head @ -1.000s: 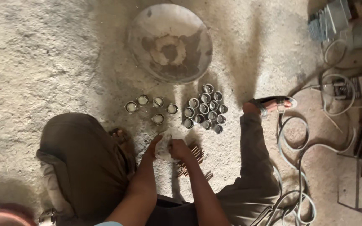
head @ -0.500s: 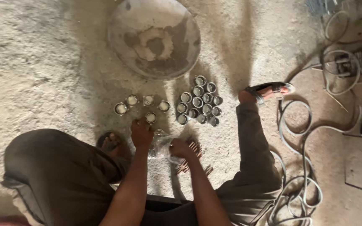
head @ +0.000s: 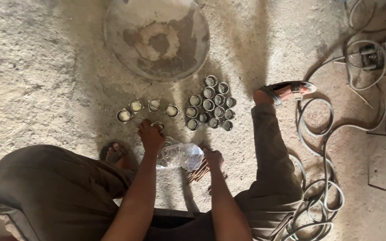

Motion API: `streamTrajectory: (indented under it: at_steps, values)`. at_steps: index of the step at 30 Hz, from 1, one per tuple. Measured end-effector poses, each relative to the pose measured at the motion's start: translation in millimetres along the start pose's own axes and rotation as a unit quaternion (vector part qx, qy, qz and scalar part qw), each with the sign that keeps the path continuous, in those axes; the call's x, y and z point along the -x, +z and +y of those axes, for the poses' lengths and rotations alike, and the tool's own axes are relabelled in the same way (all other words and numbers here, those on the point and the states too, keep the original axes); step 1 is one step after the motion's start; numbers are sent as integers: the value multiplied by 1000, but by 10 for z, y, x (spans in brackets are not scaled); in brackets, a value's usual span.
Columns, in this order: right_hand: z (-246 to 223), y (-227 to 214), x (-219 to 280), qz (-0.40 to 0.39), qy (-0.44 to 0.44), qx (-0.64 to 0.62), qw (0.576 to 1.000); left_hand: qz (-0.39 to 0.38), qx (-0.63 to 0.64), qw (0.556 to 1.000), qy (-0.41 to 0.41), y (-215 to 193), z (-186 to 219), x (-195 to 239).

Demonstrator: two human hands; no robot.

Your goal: The person takes metal rings from a plastic bag and inserts them into small metal caps arranged on the concrete floor. They then pick up the assembled components and place them into a large metal bowl.

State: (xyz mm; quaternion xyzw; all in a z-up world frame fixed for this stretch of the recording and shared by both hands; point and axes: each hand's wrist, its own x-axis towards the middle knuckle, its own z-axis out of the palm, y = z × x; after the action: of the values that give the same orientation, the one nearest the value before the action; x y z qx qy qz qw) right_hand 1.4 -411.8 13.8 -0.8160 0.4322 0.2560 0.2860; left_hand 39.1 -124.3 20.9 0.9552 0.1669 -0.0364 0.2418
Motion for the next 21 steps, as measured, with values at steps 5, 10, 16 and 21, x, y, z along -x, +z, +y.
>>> streamTrajectory:
  at_steps: [5, 10, 16, 21]
  values:
    - [-76, 167, 47, 125, -63, 104, 985, 15, 31, 999, -28, 207, -42, -44]
    - [-55, 125, 50, 97, -42, 63, 992, -8, 17, 1000, -23, 232, 12, -30]
    - [-132, 38, 27, 105, -53, -7, 993, -6, 20, 999, -27, 90, 66, 54]
    - [-383, -124, -168, 33, -54, -375, 925, -36, 34, 997, -67, 11, 164, -5]
